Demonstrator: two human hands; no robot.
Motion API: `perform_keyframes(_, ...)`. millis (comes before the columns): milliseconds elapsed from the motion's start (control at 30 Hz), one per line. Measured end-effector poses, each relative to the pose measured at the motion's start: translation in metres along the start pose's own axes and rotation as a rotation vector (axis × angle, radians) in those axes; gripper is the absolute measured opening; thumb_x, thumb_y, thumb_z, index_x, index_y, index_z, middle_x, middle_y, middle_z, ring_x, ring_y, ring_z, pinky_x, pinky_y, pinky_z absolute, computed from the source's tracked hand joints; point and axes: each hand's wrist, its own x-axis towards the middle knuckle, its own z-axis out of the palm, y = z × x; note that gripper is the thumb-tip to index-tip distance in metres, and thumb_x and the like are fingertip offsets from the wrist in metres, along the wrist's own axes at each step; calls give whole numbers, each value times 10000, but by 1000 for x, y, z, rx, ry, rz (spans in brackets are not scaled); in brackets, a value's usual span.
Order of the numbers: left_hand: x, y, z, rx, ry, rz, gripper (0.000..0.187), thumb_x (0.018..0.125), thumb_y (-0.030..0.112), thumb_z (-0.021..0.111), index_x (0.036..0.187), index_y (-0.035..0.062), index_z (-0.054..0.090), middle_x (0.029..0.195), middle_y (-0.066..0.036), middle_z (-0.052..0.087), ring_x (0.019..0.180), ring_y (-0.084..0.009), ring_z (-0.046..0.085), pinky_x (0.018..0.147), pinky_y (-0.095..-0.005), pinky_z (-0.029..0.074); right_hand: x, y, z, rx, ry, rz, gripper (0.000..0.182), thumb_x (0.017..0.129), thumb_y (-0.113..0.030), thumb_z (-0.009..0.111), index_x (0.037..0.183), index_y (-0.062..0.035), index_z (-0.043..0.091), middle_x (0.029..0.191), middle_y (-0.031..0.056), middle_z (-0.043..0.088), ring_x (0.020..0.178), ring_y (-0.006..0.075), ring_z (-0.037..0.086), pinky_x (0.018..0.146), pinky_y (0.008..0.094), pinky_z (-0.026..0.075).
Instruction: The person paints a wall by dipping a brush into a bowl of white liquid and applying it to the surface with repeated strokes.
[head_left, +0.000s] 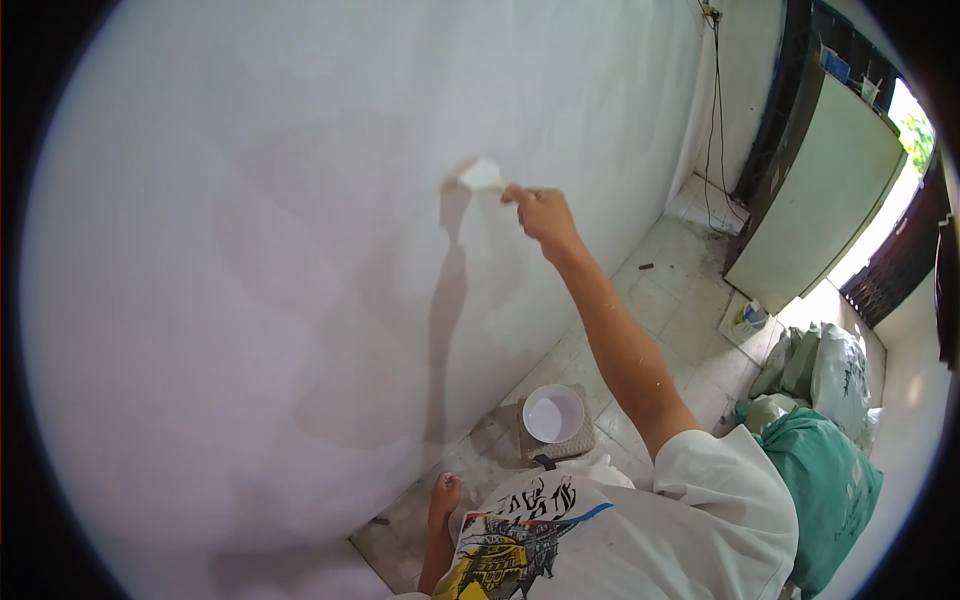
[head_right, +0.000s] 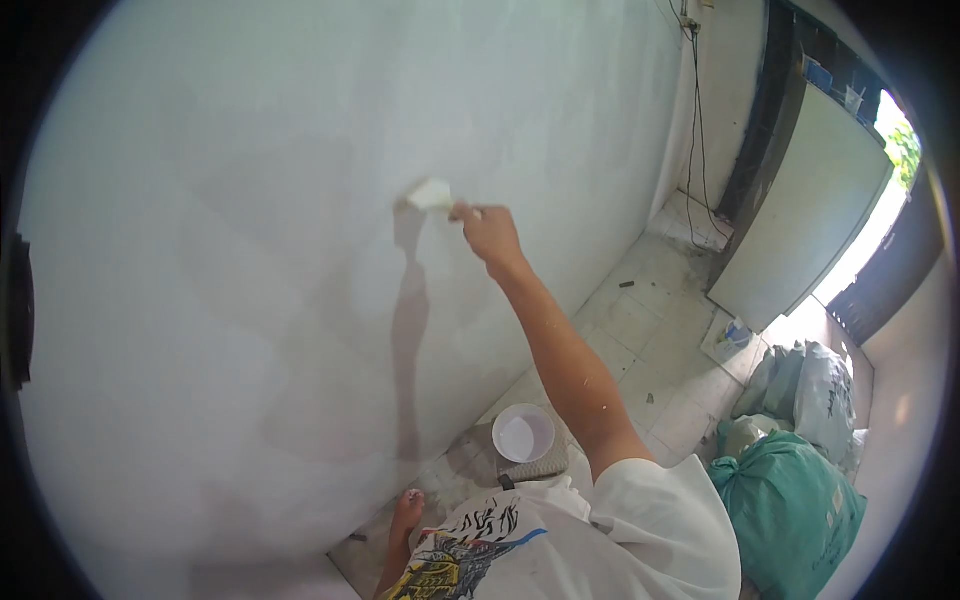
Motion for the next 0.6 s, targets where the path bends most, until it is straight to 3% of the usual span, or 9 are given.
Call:
perform_keyframes(67, 0, -3, 0, -3, -18, 6, 352, 911, 264, 585, 1093, -37, 594, 1028, -205, 672, 980, -304, 658, 852, -370, 500, 0, -23, -8, 171, -5, -10, 331, 960, -288, 556, 891, 2, 699, 504, -37, 381, 435, 71, 338, 411, 260, 260)
perform_keyframes(133, -4, 2, 0, -9, -33, -3, 349, 910, 263, 586, 1089, -37, 596, 1029, -206, 672, 979, -310, 658, 853, -372, 500, -14, 12, 3, 266, 45, 12, 352, 967, -314, 541, 880, -8, 691, 510, -31, 396, 430, 65, 344, 404, 253, 263)
perform_keyframes(167, -4, 8, 0, -11, -38, -10, 348, 910, 263, 586, 1089, -36, 596, 1029, -206, 672, 977, -311, 658, 853, -373, 500, -13, 65, 9, 64, 107, 57, 358, 958, -326, 543, 853, -20, 696, 511, -13, 431, 422, 81, 370, 400, 278, 296)
perform_keyframes(300, -5, 27, -9, -5, -46, -22, 338, 916, 255, 583, 1091, -34, 595, 1026, -207, 673, 978, -308, 660, 855, -370, 500, -76, 237, 30, -183, -49, 425, 306, 893, -310, 594, 791, -47, 714, 503, 59, 499, 411, 132, 422, 400, 335, 343)
perform_keyframes(400, -4, 43, -20, 1, -2, -11, 326, 923, 245, 576, 1091, -33, 596, 1020, -206, 675, 980, -295, 664, 854, -365, 502, -67, 255, 22, -360, -169, 532, 267, 881, -241, 559, 827, -45, 732, 511, 74, 522, 423, 135, 432, 411, 346, 356)
perform_keyframes(500, -3, 33, -23, -52, 49, -5, 317, 926, 238, 573, 1089, -33, 597, 1021, -205, 676, 994, -295, 663, 858, -365, 501, -6, 147, 11, -295, -24, 98, 337, 894, -171, 430, 877, -46, 742, 529, 69, 542, 457, 142, 450, 436, 341, 374)
perform_keyframes(533, -8, 29, -23, -66, 36, -18, 318, 924, 242, 575, 1088, -30, 598, 1022, -204, 675, 994, -297, 662, 858, -367, 500, 1, 91, 3, -216, 58, -120, 346, 908, -166, 419, 887, -46, 742, 514, 34, 495, 453, 129, 423, 428, 322, 346)
perform_keyframes(600, -10, 23, -23, -92, 15, -35, 321, 920, 250, 579, 1084, -25, 600, 1025, -202, 675, 993, -303, 661, 858, -371, 500, -2, -16, -15, 155, 56, -80, 325, 963, -263, 481, 906, -37, 707, 525, -16, 421, 452, 94, 372, 424, 281, 302)
